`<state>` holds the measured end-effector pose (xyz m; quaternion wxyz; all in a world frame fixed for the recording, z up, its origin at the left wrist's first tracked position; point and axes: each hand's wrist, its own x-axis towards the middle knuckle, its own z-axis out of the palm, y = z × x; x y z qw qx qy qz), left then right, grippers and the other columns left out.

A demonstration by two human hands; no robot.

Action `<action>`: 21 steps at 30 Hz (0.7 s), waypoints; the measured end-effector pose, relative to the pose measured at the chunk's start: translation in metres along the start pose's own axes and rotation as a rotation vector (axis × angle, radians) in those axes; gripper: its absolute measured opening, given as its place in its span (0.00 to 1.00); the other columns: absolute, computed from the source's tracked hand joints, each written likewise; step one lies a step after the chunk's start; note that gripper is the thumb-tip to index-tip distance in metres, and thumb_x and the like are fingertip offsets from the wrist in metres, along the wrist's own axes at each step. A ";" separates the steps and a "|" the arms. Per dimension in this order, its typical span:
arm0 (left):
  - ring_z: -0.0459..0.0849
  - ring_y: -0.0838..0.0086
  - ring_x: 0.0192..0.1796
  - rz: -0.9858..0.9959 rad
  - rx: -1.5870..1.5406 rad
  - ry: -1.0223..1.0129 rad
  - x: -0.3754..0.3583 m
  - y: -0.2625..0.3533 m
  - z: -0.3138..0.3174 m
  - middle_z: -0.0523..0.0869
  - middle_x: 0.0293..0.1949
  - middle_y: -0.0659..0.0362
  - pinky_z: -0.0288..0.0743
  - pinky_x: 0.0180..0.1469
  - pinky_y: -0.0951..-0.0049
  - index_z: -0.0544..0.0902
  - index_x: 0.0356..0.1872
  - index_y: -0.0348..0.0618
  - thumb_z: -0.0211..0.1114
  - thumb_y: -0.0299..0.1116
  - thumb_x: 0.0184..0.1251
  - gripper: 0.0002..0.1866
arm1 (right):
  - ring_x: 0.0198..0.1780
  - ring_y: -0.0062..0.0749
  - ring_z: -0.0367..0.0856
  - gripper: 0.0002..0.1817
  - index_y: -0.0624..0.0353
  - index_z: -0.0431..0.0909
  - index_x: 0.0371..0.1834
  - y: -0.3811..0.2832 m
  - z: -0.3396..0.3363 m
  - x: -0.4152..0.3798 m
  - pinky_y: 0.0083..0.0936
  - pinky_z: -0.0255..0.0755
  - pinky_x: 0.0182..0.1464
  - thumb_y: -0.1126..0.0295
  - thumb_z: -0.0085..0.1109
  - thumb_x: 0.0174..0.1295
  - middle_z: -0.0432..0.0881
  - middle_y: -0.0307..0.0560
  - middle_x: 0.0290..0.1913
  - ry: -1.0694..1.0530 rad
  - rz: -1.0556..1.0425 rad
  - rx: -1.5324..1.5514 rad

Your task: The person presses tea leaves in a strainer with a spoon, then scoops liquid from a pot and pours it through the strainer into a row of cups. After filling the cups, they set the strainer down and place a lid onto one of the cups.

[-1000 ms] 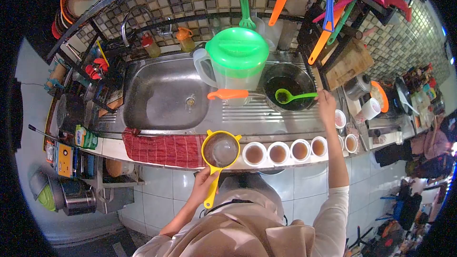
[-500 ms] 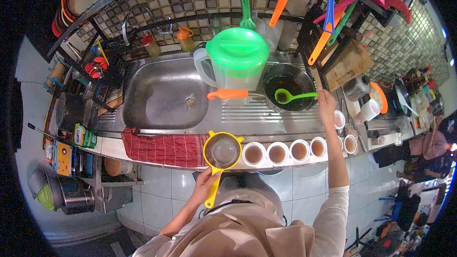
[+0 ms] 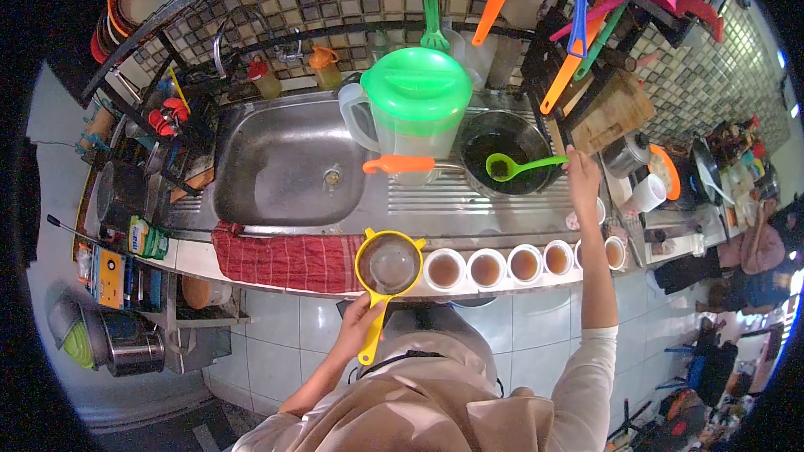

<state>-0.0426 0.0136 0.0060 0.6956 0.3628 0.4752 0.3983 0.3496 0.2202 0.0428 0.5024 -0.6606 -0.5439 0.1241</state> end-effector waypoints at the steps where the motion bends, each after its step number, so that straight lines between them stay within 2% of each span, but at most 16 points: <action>1: 0.72 0.84 0.18 -0.003 0.005 0.002 0.000 -0.001 0.000 0.72 0.22 0.65 0.68 0.19 0.83 0.72 0.45 0.38 0.52 0.33 0.65 0.11 | 0.13 0.10 0.56 0.17 0.60 0.71 0.20 -0.003 -0.002 0.000 0.13 0.47 0.16 0.59 0.49 0.61 0.63 0.29 0.13 -0.020 0.026 0.046; 6: 0.72 0.84 0.17 0.005 0.022 0.004 0.000 0.002 -0.001 0.72 0.21 0.65 0.68 0.19 0.83 0.72 0.45 0.38 0.52 0.33 0.65 0.11 | 0.14 0.08 0.56 0.14 0.59 0.72 0.23 -0.027 -0.010 -0.002 0.11 0.46 0.16 0.61 0.49 0.61 0.63 0.29 0.15 -0.084 0.067 0.095; 8: 0.72 0.84 0.17 0.013 0.019 -0.004 0.000 0.001 -0.001 0.71 0.21 0.65 0.68 0.19 0.83 0.72 0.44 0.39 0.52 0.33 0.65 0.11 | 0.18 0.17 0.61 0.19 0.64 0.72 0.19 -0.048 -0.010 -0.007 0.19 0.54 0.22 0.59 0.47 0.60 0.67 0.37 0.15 -0.060 0.036 0.071; 9: 0.72 0.84 0.17 0.013 0.018 -0.005 0.000 0.001 -0.001 0.71 0.21 0.65 0.68 0.19 0.83 0.72 0.44 0.39 0.52 0.33 0.65 0.11 | 0.18 0.17 0.61 0.19 0.64 0.72 0.19 -0.058 -0.010 -0.010 0.19 0.54 0.22 0.59 0.47 0.60 0.67 0.37 0.15 -0.060 0.036 0.070; 14: 0.72 0.83 0.16 -0.008 0.014 0.003 0.000 0.002 -0.001 0.71 0.21 0.65 0.68 0.18 0.83 0.72 0.43 0.39 0.52 0.34 0.65 0.11 | 0.16 0.09 0.58 0.15 0.61 0.73 0.24 -0.101 -0.007 -0.024 0.12 0.48 0.18 0.61 0.48 0.60 0.67 0.31 0.16 -0.192 0.143 0.301; 17: 0.72 0.83 0.16 -0.008 0.025 -0.002 0.001 0.000 -0.002 0.71 0.21 0.65 0.67 0.18 0.82 0.72 0.43 0.39 0.52 0.34 0.65 0.11 | 0.15 0.08 0.55 0.12 0.59 0.72 0.28 -0.117 -0.002 -0.032 0.10 0.44 0.16 0.61 0.51 0.60 0.65 0.31 0.17 -0.263 0.144 0.333; 21: 0.72 0.83 0.17 0.021 0.028 -0.005 0.001 0.000 -0.002 0.72 0.21 0.65 0.68 0.18 0.82 0.72 0.42 0.39 0.52 0.33 0.65 0.10 | 0.16 0.09 0.57 0.14 0.58 0.73 0.24 -0.140 0.011 -0.050 0.11 0.47 0.17 0.61 0.50 0.60 0.67 0.30 0.17 -0.338 0.188 0.361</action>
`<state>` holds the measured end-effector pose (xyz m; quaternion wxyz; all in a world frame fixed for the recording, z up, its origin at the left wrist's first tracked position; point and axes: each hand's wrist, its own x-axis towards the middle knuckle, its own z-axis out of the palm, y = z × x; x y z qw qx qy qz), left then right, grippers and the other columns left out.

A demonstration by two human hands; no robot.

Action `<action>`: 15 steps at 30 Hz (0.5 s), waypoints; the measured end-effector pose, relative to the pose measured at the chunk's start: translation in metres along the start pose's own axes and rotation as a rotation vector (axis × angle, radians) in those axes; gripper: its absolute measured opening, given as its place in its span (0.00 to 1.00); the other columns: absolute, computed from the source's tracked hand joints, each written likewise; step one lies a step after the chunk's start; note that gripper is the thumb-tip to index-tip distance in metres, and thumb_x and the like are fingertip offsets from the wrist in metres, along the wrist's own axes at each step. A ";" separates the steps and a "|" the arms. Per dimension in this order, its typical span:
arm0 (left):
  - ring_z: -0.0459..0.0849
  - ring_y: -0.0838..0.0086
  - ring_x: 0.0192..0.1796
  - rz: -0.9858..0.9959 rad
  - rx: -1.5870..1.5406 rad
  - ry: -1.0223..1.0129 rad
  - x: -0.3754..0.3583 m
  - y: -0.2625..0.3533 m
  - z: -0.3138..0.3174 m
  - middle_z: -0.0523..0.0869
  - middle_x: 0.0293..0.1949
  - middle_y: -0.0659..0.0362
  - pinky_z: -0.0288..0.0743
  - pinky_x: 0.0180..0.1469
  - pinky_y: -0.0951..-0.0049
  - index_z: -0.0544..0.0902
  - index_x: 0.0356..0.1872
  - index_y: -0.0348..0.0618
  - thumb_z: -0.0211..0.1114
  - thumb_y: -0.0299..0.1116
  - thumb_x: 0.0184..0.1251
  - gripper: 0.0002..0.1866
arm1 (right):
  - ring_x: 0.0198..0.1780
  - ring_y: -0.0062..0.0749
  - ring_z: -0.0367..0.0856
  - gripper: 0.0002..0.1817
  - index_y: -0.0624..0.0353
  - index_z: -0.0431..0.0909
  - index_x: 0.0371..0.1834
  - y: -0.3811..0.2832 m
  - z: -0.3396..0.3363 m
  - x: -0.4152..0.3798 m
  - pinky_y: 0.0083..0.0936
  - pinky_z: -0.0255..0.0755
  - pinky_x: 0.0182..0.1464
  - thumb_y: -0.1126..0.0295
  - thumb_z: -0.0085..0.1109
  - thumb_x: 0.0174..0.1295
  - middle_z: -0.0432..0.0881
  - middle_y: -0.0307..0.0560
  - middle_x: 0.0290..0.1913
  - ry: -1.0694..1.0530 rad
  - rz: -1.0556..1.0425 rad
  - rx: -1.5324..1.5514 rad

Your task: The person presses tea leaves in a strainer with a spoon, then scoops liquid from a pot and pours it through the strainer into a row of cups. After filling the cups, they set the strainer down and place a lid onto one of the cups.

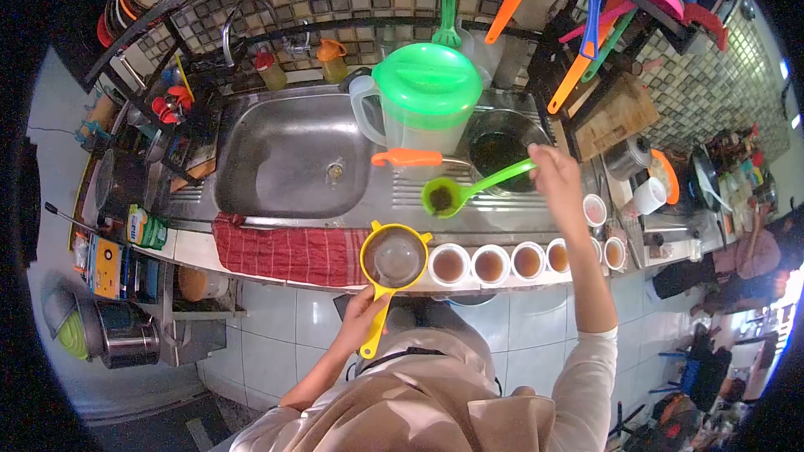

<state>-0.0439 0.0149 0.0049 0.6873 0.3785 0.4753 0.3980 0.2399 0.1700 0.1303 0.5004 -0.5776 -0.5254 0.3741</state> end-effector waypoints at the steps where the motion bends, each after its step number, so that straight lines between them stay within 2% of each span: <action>1: 0.72 0.83 0.17 0.002 -0.012 0.005 0.000 0.000 0.001 0.72 0.21 0.65 0.68 0.18 0.82 0.72 0.42 0.38 0.52 0.33 0.65 0.10 | 0.16 0.09 0.57 0.14 0.58 0.73 0.23 0.000 0.007 -0.004 0.11 0.47 0.17 0.60 0.51 0.60 0.67 0.30 0.16 -0.047 0.023 0.036; 6: 0.72 0.83 0.17 0.029 -0.021 -0.004 0.001 0.000 0.001 0.72 0.21 0.65 0.68 0.17 0.82 0.72 0.40 0.38 0.52 0.33 0.65 0.09 | 0.18 0.10 0.58 0.16 0.59 0.73 0.20 0.010 0.035 -0.019 0.13 0.50 0.19 0.61 0.51 0.60 0.66 0.31 0.15 -0.222 0.001 -0.015; 11: 0.72 0.83 0.16 0.069 -0.010 0.005 0.003 -0.005 0.002 0.72 0.18 0.65 0.68 0.16 0.82 0.73 0.40 0.38 0.53 0.33 0.65 0.09 | 0.18 0.13 0.57 0.17 0.63 0.70 0.20 0.010 0.055 -0.041 0.17 0.51 0.20 0.62 0.50 0.61 0.63 0.33 0.13 -0.283 -0.063 -0.154; 13: 0.73 0.83 0.16 0.066 -0.007 0.002 0.003 -0.005 0.002 0.72 0.18 0.65 0.68 0.16 0.81 0.73 0.40 0.38 0.53 0.33 0.65 0.09 | 0.19 0.13 0.56 0.16 0.64 0.69 0.20 0.005 0.061 -0.052 0.18 0.51 0.20 0.63 0.49 0.61 0.61 0.36 0.13 -0.317 -0.183 -0.229; 14: 0.73 0.83 0.16 0.064 -0.004 0.000 0.004 -0.005 0.001 0.72 0.18 0.65 0.68 0.16 0.81 0.73 0.40 0.38 0.53 0.33 0.65 0.09 | 0.17 0.19 0.58 0.14 0.64 0.69 0.21 0.005 0.063 -0.056 0.21 0.52 0.19 0.65 0.51 0.60 0.63 0.41 0.13 -0.318 -0.267 -0.259; 15: 0.73 0.83 0.16 0.062 -0.006 -0.004 0.004 -0.005 0.001 0.72 0.18 0.65 0.68 0.16 0.81 0.73 0.40 0.38 0.53 0.33 0.65 0.09 | 0.17 0.19 0.58 0.14 0.64 0.69 0.21 0.007 0.063 -0.060 0.21 0.52 0.19 0.65 0.51 0.60 0.63 0.41 0.13 -0.316 -0.264 -0.261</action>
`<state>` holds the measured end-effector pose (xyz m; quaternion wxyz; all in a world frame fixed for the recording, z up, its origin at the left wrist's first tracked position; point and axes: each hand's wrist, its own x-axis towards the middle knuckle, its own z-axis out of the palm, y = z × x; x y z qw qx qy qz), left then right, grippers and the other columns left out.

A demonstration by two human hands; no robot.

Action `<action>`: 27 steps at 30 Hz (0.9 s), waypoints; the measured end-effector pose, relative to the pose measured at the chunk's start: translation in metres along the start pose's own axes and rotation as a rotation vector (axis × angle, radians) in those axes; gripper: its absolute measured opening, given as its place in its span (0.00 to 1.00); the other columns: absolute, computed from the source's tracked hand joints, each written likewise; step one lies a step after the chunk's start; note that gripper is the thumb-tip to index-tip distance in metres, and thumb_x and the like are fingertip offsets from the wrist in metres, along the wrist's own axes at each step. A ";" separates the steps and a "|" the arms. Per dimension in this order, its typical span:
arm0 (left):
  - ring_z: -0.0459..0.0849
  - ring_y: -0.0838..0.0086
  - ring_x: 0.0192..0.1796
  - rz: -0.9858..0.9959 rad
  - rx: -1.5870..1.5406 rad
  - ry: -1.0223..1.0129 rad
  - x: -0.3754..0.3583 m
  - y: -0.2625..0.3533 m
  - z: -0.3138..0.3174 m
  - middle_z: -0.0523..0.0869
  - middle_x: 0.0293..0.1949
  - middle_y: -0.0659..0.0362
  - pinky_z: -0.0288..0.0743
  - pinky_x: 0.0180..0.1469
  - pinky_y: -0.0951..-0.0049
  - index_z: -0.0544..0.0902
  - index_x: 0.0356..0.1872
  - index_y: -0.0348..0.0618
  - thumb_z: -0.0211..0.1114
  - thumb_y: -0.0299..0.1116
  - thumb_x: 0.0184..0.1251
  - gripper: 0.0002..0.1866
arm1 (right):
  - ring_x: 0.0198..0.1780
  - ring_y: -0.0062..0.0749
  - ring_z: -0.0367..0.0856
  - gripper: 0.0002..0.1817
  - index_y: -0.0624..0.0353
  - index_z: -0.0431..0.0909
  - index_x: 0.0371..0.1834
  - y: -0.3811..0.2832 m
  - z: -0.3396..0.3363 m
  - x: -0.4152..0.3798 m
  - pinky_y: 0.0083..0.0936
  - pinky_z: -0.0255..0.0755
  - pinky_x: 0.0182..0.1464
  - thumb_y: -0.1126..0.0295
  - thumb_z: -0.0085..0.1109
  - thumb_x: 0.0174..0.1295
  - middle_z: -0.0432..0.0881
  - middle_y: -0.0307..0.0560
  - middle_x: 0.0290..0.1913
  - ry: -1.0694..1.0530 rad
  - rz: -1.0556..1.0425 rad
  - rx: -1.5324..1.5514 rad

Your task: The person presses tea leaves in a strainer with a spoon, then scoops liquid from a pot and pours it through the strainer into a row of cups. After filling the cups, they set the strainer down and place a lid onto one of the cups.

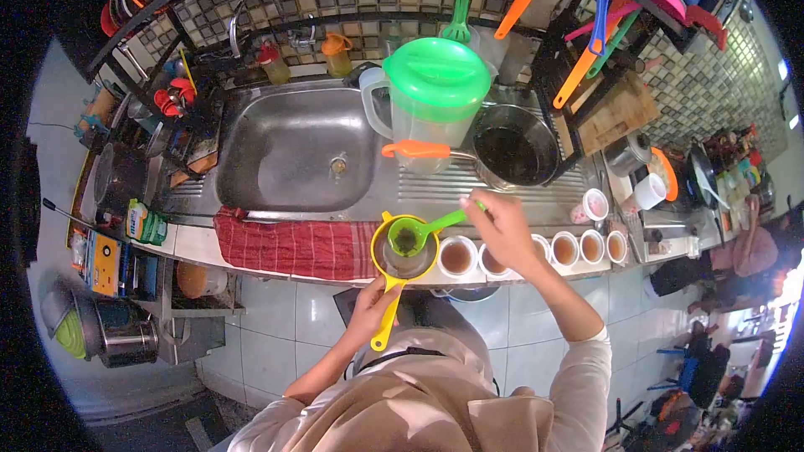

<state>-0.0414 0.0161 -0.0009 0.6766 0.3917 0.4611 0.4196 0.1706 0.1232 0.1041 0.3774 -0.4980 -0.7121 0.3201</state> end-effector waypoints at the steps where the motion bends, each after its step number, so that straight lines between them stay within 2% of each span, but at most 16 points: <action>1: 0.73 0.83 0.16 -0.003 0.015 -0.003 0.000 0.000 0.000 0.72 0.18 0.65 0.68 0.16 0.81 0.73 0.40 0.38 0.53 0.33 0.64 0.09 | 0.16 0.24 0.60 0.13 0.64 0.69 0.21 0.001 0.002 -0.005 0.23 0.54 0.19 0.66 0.51 0.59 0.64 0.43 0.14 0.010 -0.117 -0.116; 2: 0.73 0.83 0.16 -0.007 0.029 -0.006 0.000 -0.001 -0.001 0.72 0.17 0.65 0.68 0.16 0.81 0.73 0.40 0.38 0.53 0.33 0.64 0.09 | 0.16 0.29 0.61 0.13 0.64 0.69 0.21 0.000 0.004 -0.009 0.24 0.55 0.19 0.67 0.52 0.58 0.65 0.46 0.15 0.019 -0.235 -0.231; 3: 0.73 0.83 0.16 -0.010 0.027 -0.010 -0.001 0.000 -0.001 0.72 0.17 0.65 0.68 0.16 0.81 0.73 0.40 0.38 0.53 0.33 0.64 0.09 | 0.17 0.37 0.66 0.11 0.62 0.69 0.21 -0.007 0.006 -0.016 0.28 0.59 0.20 0.68 0.54 0.56 0.68 0.48 0.18 0.019 -0.208 -0.219; 4: 0.73 0.83 0.16 -0.016 0.035 0.002 -0.001 0.002 0.000 0.72 0.17 0.64 0.68 0.16 0.81 0.73 0.40 0.38 0.53 0.33 0.64 0.09 | 0.17 0.37 0.66 0.11 0.62 0.69 0.21 -0.009 0.006 -0.021 0.28 0.59 0.20 0.68 0.54 0.56 0.68 0.48 0.18 0.020 -0.204 -0.222; 7: 0.73 0.83 0.16 -0.030 0.039 0.013 -0.001 0.003 0.000 0.72 0.17 0.64 0.68 0.16 0.81 0.73 0.40 0.38 0.53 0.32 0.64 0.09 | 0.18 0.35 0.70 0.11 0.58 0.70 0.20 -0.009 0.006 -0.037 0.29 0.63 0.20 0.65 0.59 0.51 0.68 0.43 0.19 -0.047 -0.455 -0.529; 8: 0.73 0.83 0.16 -0.034 0.036 0.021 -0.002 0.004 0.000 0.72 0.17 0.64 0.69 0.16 0.81 0.73 0.39 0.38 0.53 0.32 0.64 0.09 | 0.18 0.35 0.70 0.11 0.58 0.70 0.20 -0.009 0.006 -0.042 0.29 0.63 0.20 0.65 0.59 0.51 0.68 0.43 0.19 -0.044 -0.451 -0.531; 11: 0.72 0.83 0.16 -0.038 0.042 0.006 -0.002 0.005 -0.001 0.72 0.18 0.64 0.69 0.17 0.81 0.73 0.40 0.38 0.53 0.32 0.64 0.09 | 0.17 0.27 0.68 0.12 0.54 0.69 0.19 -0.012 0.007 -0.051 0.24 0.62 0.19 0.63 0.62 0.47 0.65 0.37 0.19 -0.016 -0.746 -0.740; 14: 0.72 0.83 0.16 -0.014 0.032 -0.007 -0.003 0.005 -0.001 0.72 0.19 0.64 0.69 0.17 0.81 0.73 0.40 0.38 0.53 0.33 0.64 0.10 | 0.18 0.25 0.68 0.12 0.54 0.70 0.20 -0.013 0.008 -0.062 0.21 0.61 0.20 0.63 0.64 0.44 0.65 0.36 0.19 -0.008 -0.798 -0.809; 21: 0.72 0.83 0.16 -0.016 0.031 -0.011 -0.002 0.004 -0.001 0.72 0.20 0.64 0.70 0.17 0.81 0.72 0.40 0.38 0.53 0.34 0.64 0.10 | 0.18 0.25 0.67 0.12 0.55 0.71 0.21 0.010 0.011 -0.076 0.21 0.60 0.20 0.64 0.65 0.43 0.66 0.36 0.20 0.088 -0.810 -0.790; 24: 0.73 0.83 0.16 -0.010 0.032 -0.016 -0.002 0.002 -0.002 0.72 0.20 0.64 0.70 0.17 0.81 0.72 0.40 0.38 0.53 0.34 0.64 0.10 | 0.19 0.29 0.67 0.09 0.57 0.71 0.21 0.024 0.007 -0.082 0.25 0.59 0.20 0.69 0.63 0.46 0.67 0.38 0.20 0.135 -0.726 -0.701; 26: 0.73 0.83 0.16 0.000 0.039 -0.005 -0.002 0.003 -0.001 0.72 0.20 0.64 0.70 0.17 0.81 0.72 0.40 0.38 0.53 0.34 0.65 0.10 | 0.20 0.32 0.68 0.05 0.59 0.71 0.22 0.030 0.000 -0.083 0.26 0.60 0.22 0.73 0.58 0.50 0.68 0.42 0.20 0.346 -0.429 -0.368; 27: 0.73 0.83 0.16 -0.002 0.037 -0.004 -0.002 0.004 0.000 0.72 0.20 0.64 0.70 0.17 0.81 0.72 0.40 0.38 0.53 0.34 0.65 0.10 | 0.20 0.32 0.67 0.05 0.61 0.71 0.22 0.031 -0.006 -0.082 0.26 0.59 0.23 0.73 0.54 0.52 0.68 0.44 0.20 0.430 -0.334 -0.325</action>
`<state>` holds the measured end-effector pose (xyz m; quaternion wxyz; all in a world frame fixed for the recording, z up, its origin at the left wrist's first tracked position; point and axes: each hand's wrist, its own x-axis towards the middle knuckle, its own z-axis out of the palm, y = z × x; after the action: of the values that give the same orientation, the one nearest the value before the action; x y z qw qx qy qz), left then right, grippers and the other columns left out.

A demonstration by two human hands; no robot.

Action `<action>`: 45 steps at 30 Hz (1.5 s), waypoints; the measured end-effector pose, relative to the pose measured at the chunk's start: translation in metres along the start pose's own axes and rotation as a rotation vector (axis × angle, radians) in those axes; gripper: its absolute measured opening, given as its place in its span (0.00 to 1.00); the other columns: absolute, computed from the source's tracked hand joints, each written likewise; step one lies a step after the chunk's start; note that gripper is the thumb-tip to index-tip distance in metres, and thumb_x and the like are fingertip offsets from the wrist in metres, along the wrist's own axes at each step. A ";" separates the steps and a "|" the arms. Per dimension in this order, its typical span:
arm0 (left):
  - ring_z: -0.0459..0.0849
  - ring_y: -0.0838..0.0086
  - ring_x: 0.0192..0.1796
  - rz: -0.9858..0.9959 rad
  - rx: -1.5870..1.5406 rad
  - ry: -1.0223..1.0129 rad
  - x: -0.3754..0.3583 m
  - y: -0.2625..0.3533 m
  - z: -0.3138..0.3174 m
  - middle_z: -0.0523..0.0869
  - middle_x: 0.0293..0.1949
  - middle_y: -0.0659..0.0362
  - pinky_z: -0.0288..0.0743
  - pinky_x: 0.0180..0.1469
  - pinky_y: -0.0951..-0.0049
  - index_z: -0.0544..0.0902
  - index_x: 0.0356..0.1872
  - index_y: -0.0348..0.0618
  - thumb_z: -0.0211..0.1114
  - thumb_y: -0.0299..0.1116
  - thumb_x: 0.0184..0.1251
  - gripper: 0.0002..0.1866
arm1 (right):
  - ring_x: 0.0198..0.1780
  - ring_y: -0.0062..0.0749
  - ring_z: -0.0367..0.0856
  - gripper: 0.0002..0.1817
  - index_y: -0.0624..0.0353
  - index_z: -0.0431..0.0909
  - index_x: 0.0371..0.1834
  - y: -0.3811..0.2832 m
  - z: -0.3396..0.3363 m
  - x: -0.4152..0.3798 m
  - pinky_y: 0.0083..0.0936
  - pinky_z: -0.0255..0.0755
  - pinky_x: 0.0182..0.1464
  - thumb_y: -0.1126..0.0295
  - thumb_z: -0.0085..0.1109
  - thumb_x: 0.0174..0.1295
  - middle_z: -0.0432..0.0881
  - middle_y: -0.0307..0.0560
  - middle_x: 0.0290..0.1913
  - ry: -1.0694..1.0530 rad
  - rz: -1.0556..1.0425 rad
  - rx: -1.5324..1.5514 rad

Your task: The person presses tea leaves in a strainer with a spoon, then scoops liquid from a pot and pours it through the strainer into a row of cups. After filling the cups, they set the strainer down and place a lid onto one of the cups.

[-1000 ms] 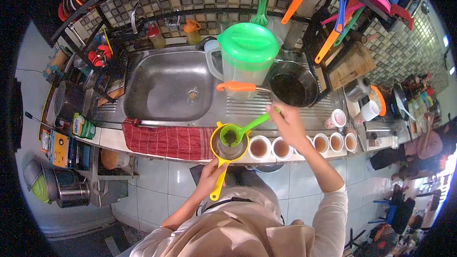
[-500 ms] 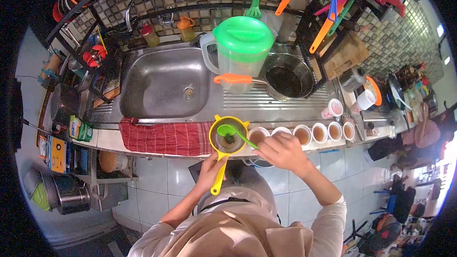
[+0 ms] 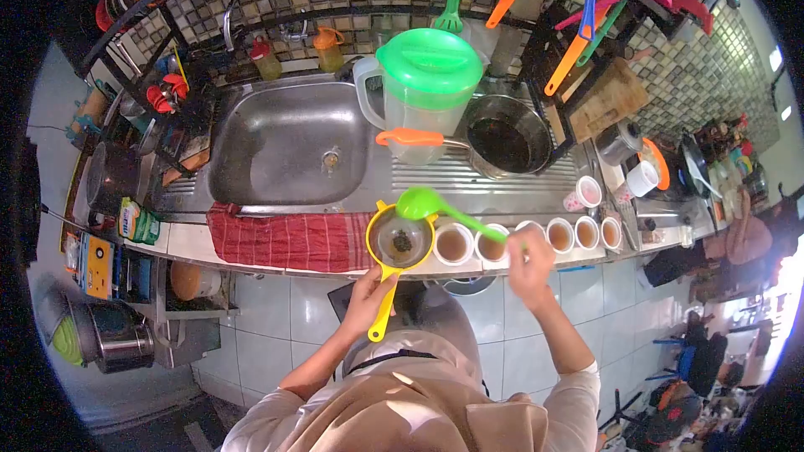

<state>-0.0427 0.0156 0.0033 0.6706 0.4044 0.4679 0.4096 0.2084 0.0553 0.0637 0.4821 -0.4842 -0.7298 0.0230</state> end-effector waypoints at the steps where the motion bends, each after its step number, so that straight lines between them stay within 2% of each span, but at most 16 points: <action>1: 0.73 0.82 0.16 -0.003 0.005 0.003 0.000 0.001 0.000 0.73 0.20 0.64 0.70 0.17 0.81 0.72 0.40 0.38 0.53 0.34 0.65 0.10 | 0.21 0.32 0.66 0.06 0.63 0.71 0.23 0.005 -0.005 0.004 0.25 0.59 0.24 0.74 0.51 0.55 0.68 0.45 0.19 0.068 0.114 0.008; 3: 0.73 0.82 0.16 -0.007 0.014 0.009 -0.001 0.000 0.000 0.73 0.20 0.64 0.70 0.17 0.81 0.72 0.40 0.38 0.53 0.34 0.65 0.10 | 0.20 0.30 0.62 0.12 0.66 0.70 0.23 0.037 -0.008 0.007 0.24 0.57 0.25 0.69 0.48 0.60 0.66 0.46 0.17 0.183 0.387 -0.024; 6: 0.73 0.83 0.17 -0.009 0.007 0.027 0.000 -0.004 0.001 0.73 0.20 0.64 0.70 0.17 0.81 0.73 0.39 0.38 0.53 0.34 0.65 0.10 | 0.20 0.31 0.60 0.15 0.68 0.70 0.25 0.080 -0.015 0.032 0.25 0.57 0.24 0.66 0.46 0.62 0.65 0.47 0.16 0.243 0.484 -0.039; 7: 0.73 0.83 0.17 -0.013 -0.021 0.018 0.001 -0.008 0.001 0.73 0.20 0.64 0.70 0.17 0.81 0.73 0.39 0.39 0.53 0.34 0.65 0.10 | 0.20 0.31 0.60 0.15 0.68 0.70 0.25 0.092 -0.017 0.041 0.25 0.57 0.24 0.66 0.46 0.62 0.65 0.47 0.16 0.243 0.470 -0.032; 9: 0.73 0.83 0.17 -0.017 -0.036 0.016 0.000 -0.005 0.002 0.72 0.20 0.65 0.69 0.17 0.81 0.73 0.39 0.39 0.53 0.35 0.64 0.09 | 0.20 0.36 0.65 0.16 0.67 0.71 0.28 0.118 -0.015 0.057 0.29 0.58 0.24 0.62 0.46 0.62 0.69 0.52 0.18 0.142 0.465 -0.347; 10: 0.73 0.83 0.17 0.004 -0.035 0.011 -0.001 -0.006 0.002 0.72 0.20 0.65 0.69 0.17 0.81 0.73 0.39 0.39 0.53 0.35 0.64 0.10 | 0.23 0.45 0.72 0.14 0.65 0.73 0.30 0.149 -0.009 0.057 0.33 0.63 0.26 0.62 0.48 0.61 0.74 0.57 0.22 0.127 0.332 -0.498; 13: 0.73 0.84 0.17 0.024 -0.014 0.023 -0.003 -0.004 0.003 0.72 0.21 0.64 0.69 0.17 0.82 0.73 0.39 0.39 0.54 0.36 0.64 0.10 | 0.25 0.50 0.76 0.13 0.61 0.74 0.30 0.165 0.006 0.072 0.38 0.68 0.26 0.61 0.48 0.60 0.76 0.58 0.25 0.045 0.188 -0.604; 17: 0.72 0.84 0.18 -0.009 0.019 0.021 -0.007 -0.005 0.003 0.72 0.22 0.65 0.69 0.18 0.82 0.73 0.41 0.39 0.53 0.35 0.64 0.11 | 0.21 0.47 0.77 0.12 0.58 0.75 0.28 0.177 0.028 0.085 0.38 0.70 0.21 0.61 0.49 0.59 0.78 0.52 0.25 -0.130 0.147 -0.827; 21: 0.72 0.83 0.18 -0.014 0.028 0.017 -0.006 -0.006 0.001 0.72 0.22 0.65 0.69 0.18 0.82 0.72 0.43 0.39 0.52 0.34 0.65 0.11 | 0.25 0.47 0.78 0.12 0.60 0.74 0.28 0.185 0.045 0.092 0.37 0.72 0.25 0.62 0.49 0.59 0.78 0.53 0.27 -0.048 0.102 -0.739; 22: 0.72 0.83 0.18 -0.003 0.028 0.017 -0.006 -0.005 0.002 0.72 0.22 0.65 0.69 0.18 0.82 0.72 0.43 0.39 0.52 0.34 0.65 0.11 | 0.26 0.49 0.78 0.12 0.61 0.74 0.28 0.175 0.046 0.097 0.38 0.72 0.26 0.63 0.49 0.59 0.78 0.54 0.27 -0.106 0.185 -0.749; 26: 0.72 0.84 0.17 -0.019 0.012 0.026 -0.003 -0.002 0.002 0.72 0.21 0.66 0.68 0.17 0.82 0.73 0.41 0.39 0.53 0.35 0.65 0.10 | 0.27 0.53 0.76 0.14 0.61 0.72 0.23 0.176 0.052 0.096 0.41 0.70 0.27 0.62 0.48 0.60 0.77 0.56 0.25 -0.029 0.191 -0.643; 31: 0.73 0.83 0.16 -0.031 0.030 0.030 -0.002 -0.006 -0.001 0.72 0.19 0.65 0.66 0.17 0.82 0.72 0.38 0.40 0.53 0.36 0.64 0.10 | 0.27 0.57 0.75 0.16 0.62 0.73 0.25 0.186 0.058 0.090 0.45 0.68 0.28 0.59 0.46 0.60 0.76 0.58 0.22 -0.061 0.332 -0.544; 38: 0.73 0.83 0.16 0.014 0.010 0.029 0.000 -0.009 0.000 0.72 0.18 0.65 0.66 0.16 0.81 0.72 0.38 0.40 0.54 0.36 0.64 0.10 | 0.26 0.48 0.77 0.19 0.64 0.75 0.23 0.215 0.050 0.092 0.35 0.67 0.30 0.58 0.48 0.59 0.77 0.55 0.19 -0.083 0.410 -0.214; 40: 0.72 0.83 0.15 -0.002 0.021 0.038 0.000 -0.007 0.001 0.72 0.18 0.65 0.67 0.16 0.81 0.72 0.38 0.40 0.54 0.36 0.64 0.10 | 0.23 0.40 0.77 0.19 0.64 0.76 0.22 0.223 0.044 0.094 0.30 0.66 0.29 0.57 0.49 0.59 0.76 0.52 0.17 -0.158 0.546 -0.157; 44: 0.72 0.83 0.16 -0.006 0.021 0.027 -0.001 -0.008 0.000 0.71 0.18 0.65 0.67 0.17 0.81 0.72 0.39 0.40 0.54 0.36 0.64 0.10 | 0.20 0.33 0.74 0.20 0.64 0.77 0.20 0.233 0.039 0.091 0.27 0.65 0.28 0.57 0.49 0.59 0.75 0.48 0.15 -0.088 0.650 -0.019; 45: 0.72 0.84 0.16 -0.001 0.029 0.029 0.000 -0.008 0.000 0.71 0.18 0.66 0.68 0.17 0.81 0.72 0.39 0.40 0.54 0.36 0.64 0.10 | 0.17 0.25 0.68 0.20 0.64 0.76 0.21 0.235 0.037 0.091 0.21 0.59 0.22 0.56 0.50 0.59 0.71 0.41 0.15 -0.085 0.655 0.018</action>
<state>-0.0418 0.0126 -0.0045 0.6581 0.4078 0.4836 0.4082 0.3369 0.2622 -0.0117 0.4226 -0.6873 -0.5546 0.2034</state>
